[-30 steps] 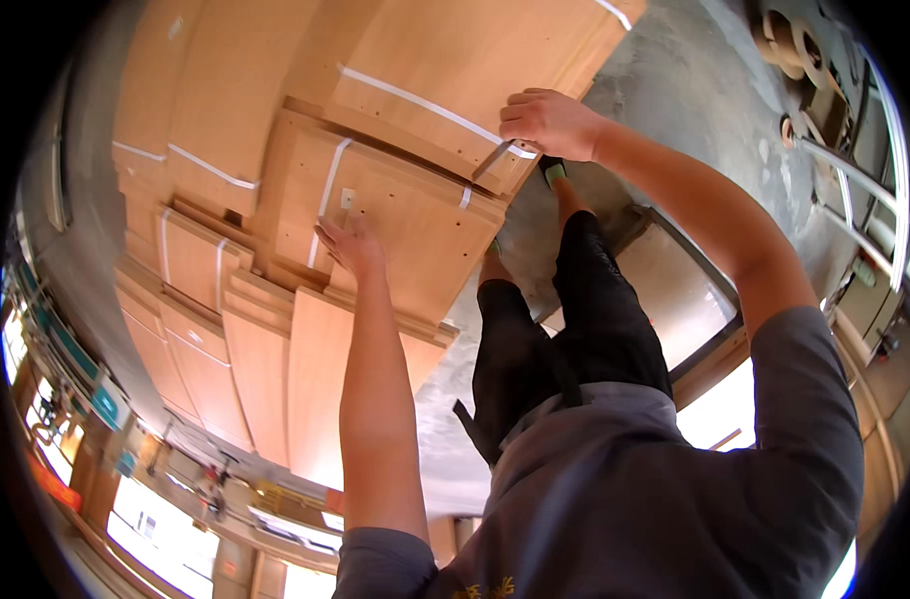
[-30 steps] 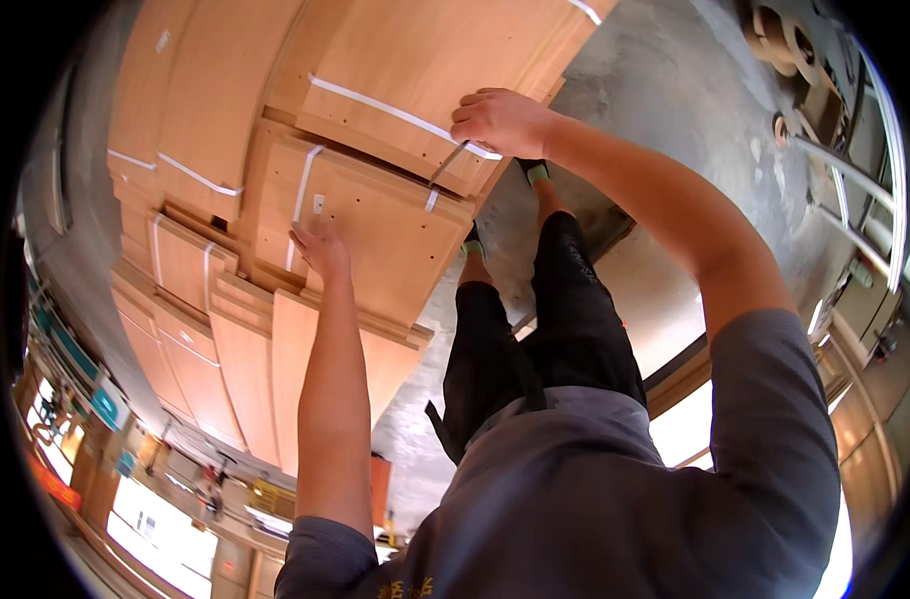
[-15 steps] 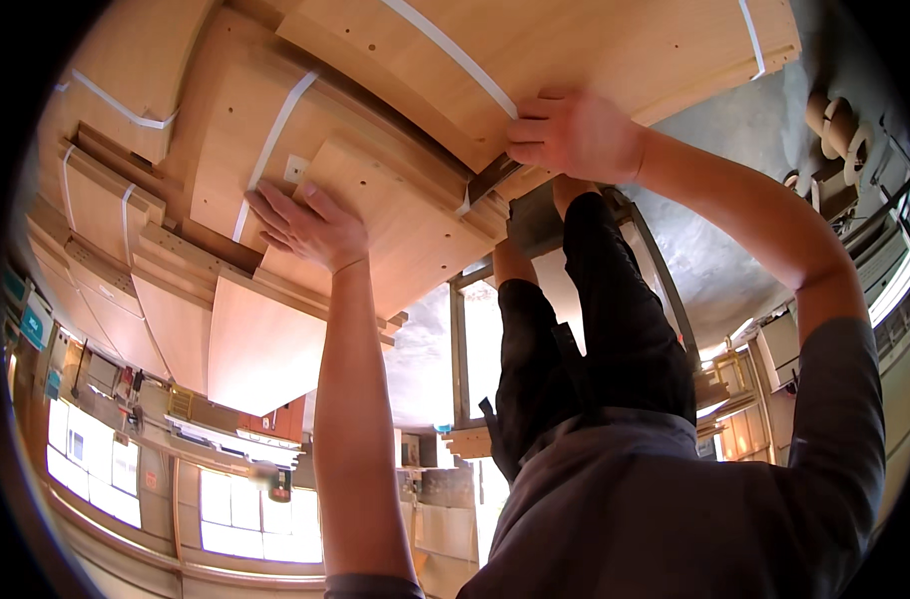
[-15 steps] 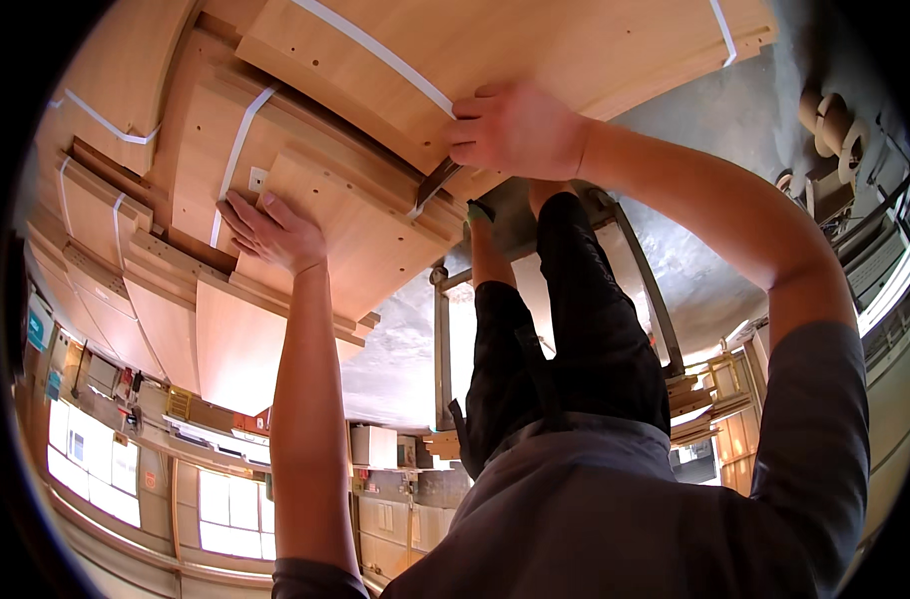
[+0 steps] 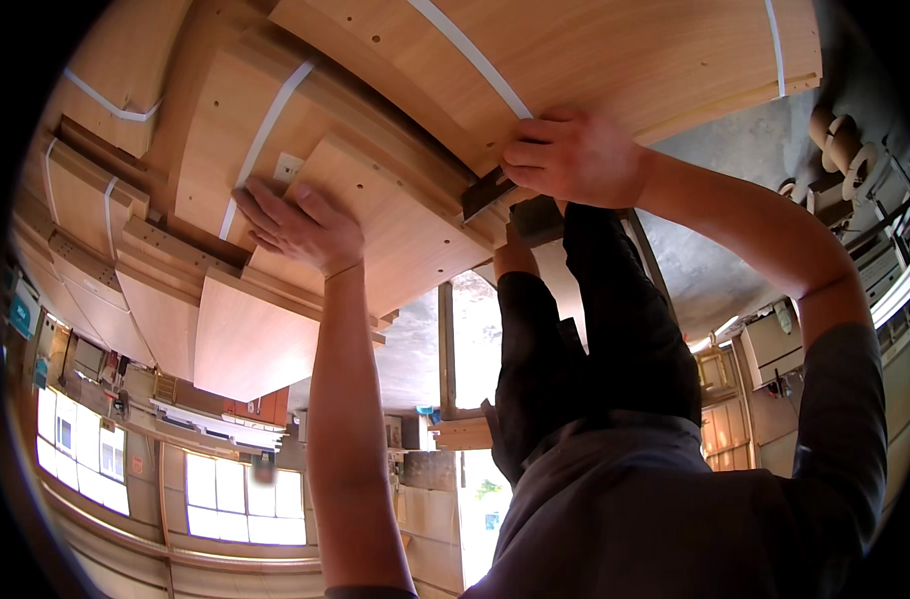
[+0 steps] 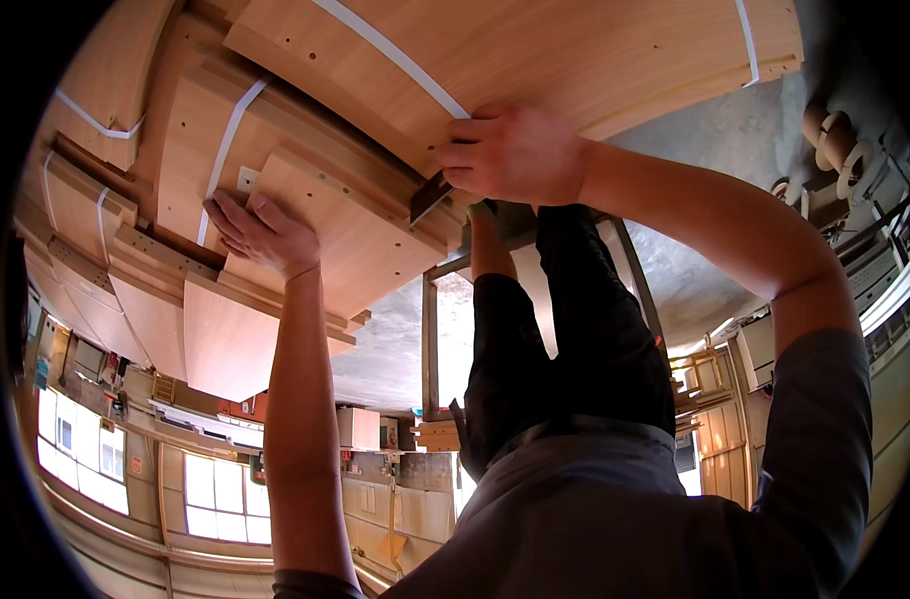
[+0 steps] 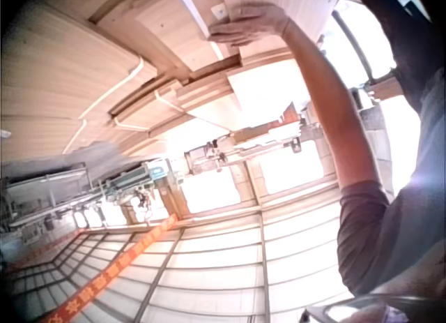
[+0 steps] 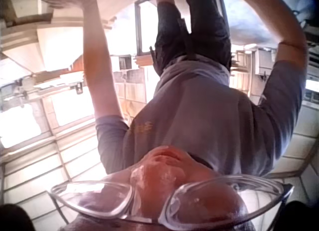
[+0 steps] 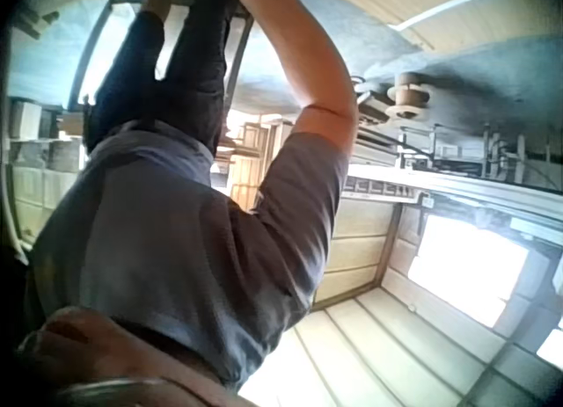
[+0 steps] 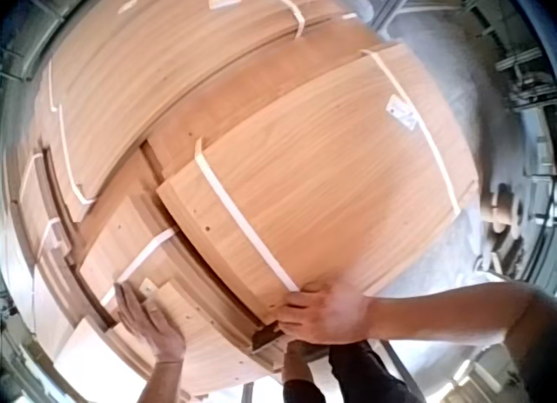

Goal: The person picks up light-colored wooden panels from a stack, places them on a workbench, and secures them with white plastic straps. The person then lifts the bundled panels and stacks them onto a larger pile of similar bundles in the workshop.

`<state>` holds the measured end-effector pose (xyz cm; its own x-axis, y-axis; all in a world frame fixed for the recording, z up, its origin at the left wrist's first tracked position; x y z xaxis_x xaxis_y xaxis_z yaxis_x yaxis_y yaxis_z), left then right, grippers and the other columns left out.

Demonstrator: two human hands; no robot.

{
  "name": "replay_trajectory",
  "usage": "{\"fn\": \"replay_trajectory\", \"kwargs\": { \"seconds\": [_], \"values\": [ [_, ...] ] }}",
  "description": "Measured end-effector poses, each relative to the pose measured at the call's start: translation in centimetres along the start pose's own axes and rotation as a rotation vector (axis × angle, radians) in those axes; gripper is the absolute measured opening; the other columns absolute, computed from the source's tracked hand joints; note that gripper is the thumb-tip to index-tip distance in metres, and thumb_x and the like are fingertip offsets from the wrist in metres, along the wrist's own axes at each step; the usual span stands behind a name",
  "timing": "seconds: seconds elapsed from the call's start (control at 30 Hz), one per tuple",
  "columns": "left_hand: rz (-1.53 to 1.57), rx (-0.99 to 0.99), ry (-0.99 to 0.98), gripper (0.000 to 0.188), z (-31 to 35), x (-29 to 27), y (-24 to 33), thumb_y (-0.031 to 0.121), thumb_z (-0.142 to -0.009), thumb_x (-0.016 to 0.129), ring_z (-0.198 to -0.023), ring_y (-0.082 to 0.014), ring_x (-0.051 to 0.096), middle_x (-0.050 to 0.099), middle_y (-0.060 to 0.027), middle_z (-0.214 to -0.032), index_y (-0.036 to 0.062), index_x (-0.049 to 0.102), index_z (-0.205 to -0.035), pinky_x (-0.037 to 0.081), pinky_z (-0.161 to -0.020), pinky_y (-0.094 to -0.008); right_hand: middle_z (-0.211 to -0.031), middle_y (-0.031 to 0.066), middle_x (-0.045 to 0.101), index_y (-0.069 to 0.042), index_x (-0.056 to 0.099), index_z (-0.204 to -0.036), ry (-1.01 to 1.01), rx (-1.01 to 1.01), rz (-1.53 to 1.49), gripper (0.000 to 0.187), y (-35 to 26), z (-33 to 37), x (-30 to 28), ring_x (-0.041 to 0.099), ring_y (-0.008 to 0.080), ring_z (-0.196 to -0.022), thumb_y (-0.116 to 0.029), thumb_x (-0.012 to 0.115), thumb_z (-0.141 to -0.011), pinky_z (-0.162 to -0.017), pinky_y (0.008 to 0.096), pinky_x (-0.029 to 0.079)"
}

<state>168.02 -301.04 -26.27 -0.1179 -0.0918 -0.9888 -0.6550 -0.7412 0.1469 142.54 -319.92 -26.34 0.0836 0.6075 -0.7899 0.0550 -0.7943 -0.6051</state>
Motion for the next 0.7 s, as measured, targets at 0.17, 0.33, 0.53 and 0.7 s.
{"fn": "replay_trajectory", "kwargs": {
  "seconds": [0.17, 0.33, 0.53, 0.7],
  "values": [
    [-0.009, -0.015, -0.014, 0.067, 0.0, -0.2, 0.5, 0.051, -0.097, 0.032, -0.141, -0.0389, 0.022, 0.023, -0.0221, -0.153, 0.0016, 0.035, -0.143, 0.016, -0.112, -0.0534, -0.089, -0.0068, 0.054, -0.015, 0.063, -0.084, -0.046, 0.079, -0.007, 0.010, 0.0, 0.5, -0.2, 0.057, 0.0123, -0.092, -0.016, 0.064, -0.074, -0.076, 0.0257, 0.052],
    [0.101, 0.016, -0.187, 0.060, -0.3, -2.1, 0.5, 0.041, -0.096, 0.045, -0.143, -0.0398, 0.016, 0.016, -0.0211, -0.155, 0.0084, 0.034, -0.145, 0.011, -0.114, -0.0549, -0.092, -0.0062, 0.054, -0.015, 0.063, -0.086, -0.121, -0.023, 0.030, 0.012, 0.4, 0.8, 0.5, 0.056, 0.0132, -0.093, -0.019, 0.063, -0.075, -0.075, 0.0267, 0.053],
    [-0.327, 0.714, -0.730, 0.057, 0.9, -7.3, 10.0, 0.004, -0.080, 0.057, -0.144, -0.0382, 0.012, 0.017, -0.0172, -0.155, 0.0242, 0.054, -0.133, 0.012, -0.116, -0.0531, -0.097, -0.0048, 0.055, -0.015, 0.063, -0.089, -0.114, -0.024, 0.000, 0.019, 0.1, 0.8, 0.2, 0.054, 0.0163, -0.099, -0.021, 0.068, -0.072, -0.078, 0.0297, 0.053],
    [-0.419, 0.705, -0.788, 0.056, 1.5, -8.9, 10.7, 0.003, -0.076, 0.059, -0.145, -0.0384, 0.010, 0.016, -0.0141, -0.157, 0.0231, 0.059, -0.129, 0.012, -0.116, -0.0545, -0.104, -0.0002, 0.056, -0.012, 0.061, -0.088, -0.199, 0.026, -0.012, 0.019, -0.4, 0.6, 0.1, 0.055, 0.0211, -0.103, -0.016, 0.069, -0.071, -0.084, 0.0335, 0.052]
  ]
}}
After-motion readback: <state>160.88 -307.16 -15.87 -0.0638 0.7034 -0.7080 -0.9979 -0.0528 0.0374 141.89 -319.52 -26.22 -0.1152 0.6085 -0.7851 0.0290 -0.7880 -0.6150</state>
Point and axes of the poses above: each hand's wrist, its own z-axis away from the middle knuckle, its own x-axis out of the palm, y = z × x, the point moved 1 cm from there along -z, towards the middle knuckle
